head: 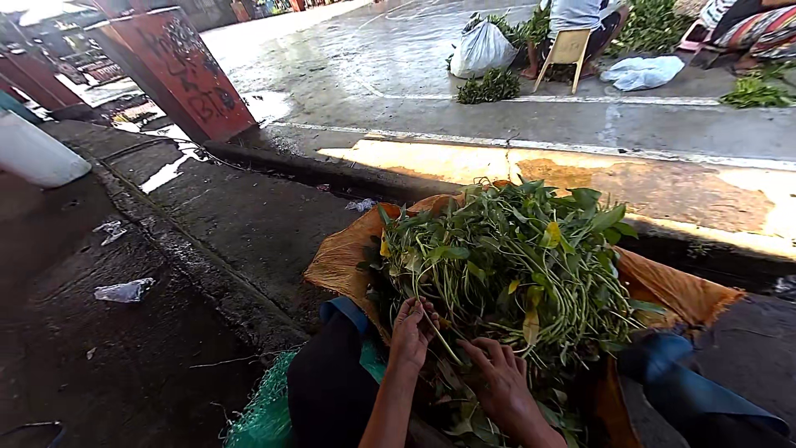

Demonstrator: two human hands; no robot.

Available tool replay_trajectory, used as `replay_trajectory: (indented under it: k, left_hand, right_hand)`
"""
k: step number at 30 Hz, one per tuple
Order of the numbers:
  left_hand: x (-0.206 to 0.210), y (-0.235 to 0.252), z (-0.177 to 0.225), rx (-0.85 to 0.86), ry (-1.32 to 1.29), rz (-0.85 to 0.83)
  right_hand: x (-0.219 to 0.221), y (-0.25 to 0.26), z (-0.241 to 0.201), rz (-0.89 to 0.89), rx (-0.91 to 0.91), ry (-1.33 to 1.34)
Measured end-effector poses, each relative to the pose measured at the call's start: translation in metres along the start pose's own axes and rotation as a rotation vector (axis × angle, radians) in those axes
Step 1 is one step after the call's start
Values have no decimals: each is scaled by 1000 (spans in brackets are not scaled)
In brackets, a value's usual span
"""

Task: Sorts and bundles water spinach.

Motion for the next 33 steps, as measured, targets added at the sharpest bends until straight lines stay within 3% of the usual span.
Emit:
replay_trajectory:
  k: [3, 10, 14, 17, 19, 23, 27, 29, 31, 33]
  left_hand:
    - [0, 2, -2, -27, 5, 11]
    - [-24, 29, 4, 96, -41, 201]
    - [-23, 34, 1, 88, 2, 225]
    - [-17, 34, -6, 50, 6, 213]
    - [-18, 42, -5, 47, -22, 199]
    - [-25, 57, -1, -49, -192, 218]
    - [-16, 49, -14, -251, -519, 268]
    - [-27, 55, -15, -182, -633, 343]
    - [-53, 63, -17, -91, -664, 427]
    - [-67, 64, -13, -50, -613, 400]
  right_hand:
    - [25, 8, -11, -192, 15, -6]
    - [34, -31, 18, -211, 202, -80]
    - [36, -52, 43, -455, 338, -158]
    - [38, -57, 42, -586, 330, -199]
    - [31, -59, 31, -453, 211, -117]
    - [1, -64, 9, 102, -112, -9]
    - [-37, -55, -10, 552, -221, 103]
    - [-76, -54, -20, 736, -211, 174]
    - [-129, -54, -21, 816, -168, 145]
    - [-158, -46, -12, 700, -86, 12]
Point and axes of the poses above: each hand's wrist, its own y-axis towards the middle knuckle, its own x-axis out of the palm, z = x × y, the point moved 5 cm from there along y, towards the middle knuckle, and after that the axes turned 10 degrees about x, right-handed, at the moved point
